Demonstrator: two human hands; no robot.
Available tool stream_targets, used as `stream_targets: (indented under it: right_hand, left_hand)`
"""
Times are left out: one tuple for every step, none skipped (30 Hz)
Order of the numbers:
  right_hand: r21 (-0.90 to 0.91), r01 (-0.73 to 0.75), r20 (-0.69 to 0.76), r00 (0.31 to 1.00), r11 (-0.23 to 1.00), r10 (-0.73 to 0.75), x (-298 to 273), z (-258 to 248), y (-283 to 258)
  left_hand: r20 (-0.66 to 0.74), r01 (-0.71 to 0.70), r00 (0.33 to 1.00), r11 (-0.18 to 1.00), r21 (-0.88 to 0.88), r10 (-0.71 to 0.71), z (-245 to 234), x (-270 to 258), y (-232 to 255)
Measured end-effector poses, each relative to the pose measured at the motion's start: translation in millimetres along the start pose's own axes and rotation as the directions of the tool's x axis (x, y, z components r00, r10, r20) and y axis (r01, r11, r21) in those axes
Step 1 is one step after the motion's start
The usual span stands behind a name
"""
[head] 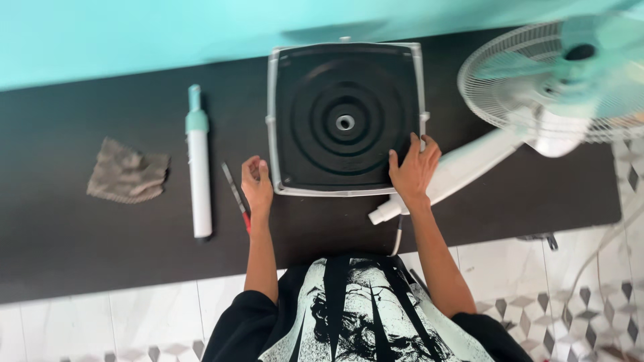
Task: The person assembles a pedestal fan by attaching the fan blades to the motor hub, securing them with a cap, and then attaching the base to the fan stand using a screwdriver. The person handles the fan blades, cap, base, and screwdriver throughout the process.
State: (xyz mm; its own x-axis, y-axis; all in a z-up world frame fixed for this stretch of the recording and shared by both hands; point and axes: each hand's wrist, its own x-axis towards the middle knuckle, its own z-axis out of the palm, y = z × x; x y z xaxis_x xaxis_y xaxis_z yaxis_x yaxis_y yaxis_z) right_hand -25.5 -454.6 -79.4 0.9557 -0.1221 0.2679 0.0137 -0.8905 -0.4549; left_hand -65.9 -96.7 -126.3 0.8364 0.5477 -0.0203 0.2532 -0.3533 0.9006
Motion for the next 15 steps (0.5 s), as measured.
stream_targets:
  right_hand:
    - [0.014,0.046,-0.026,0.999,0.999,-0.045,-2.9,-2.0,-14.4]
    - [0.028,0.092,-0.052,0.995,0.995,-0.090,-7.0,-1.5,-30.0]
    - [0.039,0.133,-0.081,0.988,0.990,-0.130,-12.0,0.3,-44.9]
    - [0.089,0.164,-0.069,0.985,0.982,-0.158,-16.6,3.6,-59.1]
    - [0.139,0.190,-0.059,0.981,0.972,-0.184,-21.3,8.6,-73.3]
    - [0.190,0.215,-0.050,0.976,0.958,-0.210,-26.1,14.5,-86.7]
    - [0.227,0.238,-0.034,0.971,0.944,-0.237,-31.1,21.6,-100.0]
    - [0.264,0.259,-0.018,0.964,0.929,-0.264,-36.5,29.1,-112.8]
    - [0.301,0.281,-0.004,0.956,0.911,-0.294,-41.7,36.2,-124.5]
    - [0.334,0.304,0.005,0.946,0.892,-0.324,-48.6,42.5,-135.9]
    - [0.366,0.326,0.010,0.935,0.872,-0.354,-54.9,48.5,-146.9]
    - [0.397,0.346,0.015,0.924,0.850,-0.383,-59.8,54.8,-157.8]
    - [0.422,0.361,0.020,0.914,0.832,-0.406,-64.9,60.7,-168.0]
    - [0.446,0.374,0.024,0.903,0.813,-0.429,-69.5,66.3,-178.2]
    - [0.470,0.387,0.027,0.892,0.793,-0.451,-72.0,71.7,-188.3]
  left_hand:
    - [-0.034,0.003,0.999,1.000,0.023,-0.002,-11.9,-5.5,-8.9]
    - [-0.049,0.049,0.998,0.998,0.032,-0.047,-25.9,-11.4,-17.3]
    - [-0.060,0.093,0.994,0.995,0.038,-0.090,-40.5,-18.0,-25.1]
    - [-0.070,0.137,0.989,0.990,0.043,-0.133,-53.7,-24.9,-32.0]
    - [-0.086,0.103,0.992,0.993,0.064,-0.098,-66.5,-30.3,-38.0]
    - [-0.100,0.070,0.993,0.994,0.085,-0.062,-79.8,-35.1,-43.5]
    - [-0.115,0.039,0.993,0.993,0.109,-0.026,-92.9,-39.3,-48.4]
    - [-0.144,0.023,0.990,0.992,0.128,-0.005,-104.5,-42.8,-52.4]
    - [-0.175,0.009,0.984,0.989,0.146,0.017,-115.1,-46.4,-55.6]
    - [-0.204,-0.004,0.978,0.986,0.165,0.038,-125.6,-49.6,-57.9]
    - [-0.234,0.009,0.971,0.981,0.196,0.038,-134.9,-51.5,-59.1]
    - [-0.263,0.022,0.964,0.974,0.226,0.039,-143.4,-53.8,-59.7]
    - [-0.292,0.041,0.956,0.966,0.256,0.037,-151.9,-57.6,-60.0]
    - [-0.313,0.070,0.950,0.963,0.260,0.015,-159.5,-59.5,-60.0]
    - [-0.334,0.098,0.943,0.960,0.262,-0.005,-166.1,-58.6,-59.4]
